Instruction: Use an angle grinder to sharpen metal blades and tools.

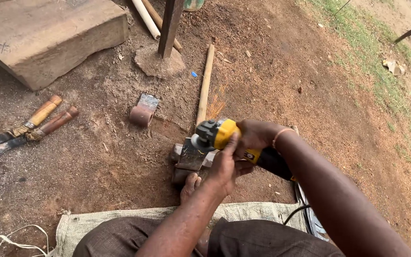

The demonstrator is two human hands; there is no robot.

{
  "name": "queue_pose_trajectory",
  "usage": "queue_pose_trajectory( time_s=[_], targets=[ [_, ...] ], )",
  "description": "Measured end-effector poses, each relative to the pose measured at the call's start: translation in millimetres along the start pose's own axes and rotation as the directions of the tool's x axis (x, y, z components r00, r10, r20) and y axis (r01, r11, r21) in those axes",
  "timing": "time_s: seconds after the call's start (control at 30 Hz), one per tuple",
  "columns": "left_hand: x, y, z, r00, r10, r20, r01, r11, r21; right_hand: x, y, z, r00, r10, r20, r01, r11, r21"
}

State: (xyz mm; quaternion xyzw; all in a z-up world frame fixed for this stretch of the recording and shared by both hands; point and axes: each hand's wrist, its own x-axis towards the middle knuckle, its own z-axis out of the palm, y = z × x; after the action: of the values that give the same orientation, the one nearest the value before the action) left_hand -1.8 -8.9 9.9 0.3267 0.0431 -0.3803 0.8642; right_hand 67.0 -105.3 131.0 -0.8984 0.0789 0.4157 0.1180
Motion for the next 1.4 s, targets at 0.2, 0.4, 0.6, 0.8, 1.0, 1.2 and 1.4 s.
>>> queue_pose_trajectory(
  time_s=[0.2,0.4,0.6,0.8,1.0,1.2,1.4],
  targets=[
    [16,-17,11,0.994,-0.100,0.039,0.100,0.995,0.013,1,34,5,0.998,-0.043,-0.045,0.044,0.999,0.010],
    [5,-1,-1,1.000,-0.023,-0.014,0.023,1.000,0.010,-6,-2,2,0.999,0.021,-0.039,-0.019,0.999,0.040],
    [3,-8,24,0.993,-0.110,0.033,0.111,0.994,-0.017,0,51,7,0.999,-0.025,-0.029,0.026,1.000,0.016],
    [15,-34,34,0.984,-0.156,0.086,0.151,0.987,0.062,-27,72,14,0.993,-0.005,-0.121,0.020,0.992,0.127],
    [6,-8,10,0.998,-0.056,-0.002,0.056,0.998,0.005,-12,14,2,0.996,0.067,-0.052,-0.065,0.997,0.028],
    [10,-2,-8,0.999,-0.042,-0.018,0.042,0.999,-0.008,3,-1,1,0.995,-0.093,-0.040,0.093,0.996,-0.009],
    [14,-12,17,0.990,-0.136,0.037,0.136,0.991,0.004,-4,36,4,0.998,0.063,-0.016,-0.059,0.986,0.153]
  ],
)
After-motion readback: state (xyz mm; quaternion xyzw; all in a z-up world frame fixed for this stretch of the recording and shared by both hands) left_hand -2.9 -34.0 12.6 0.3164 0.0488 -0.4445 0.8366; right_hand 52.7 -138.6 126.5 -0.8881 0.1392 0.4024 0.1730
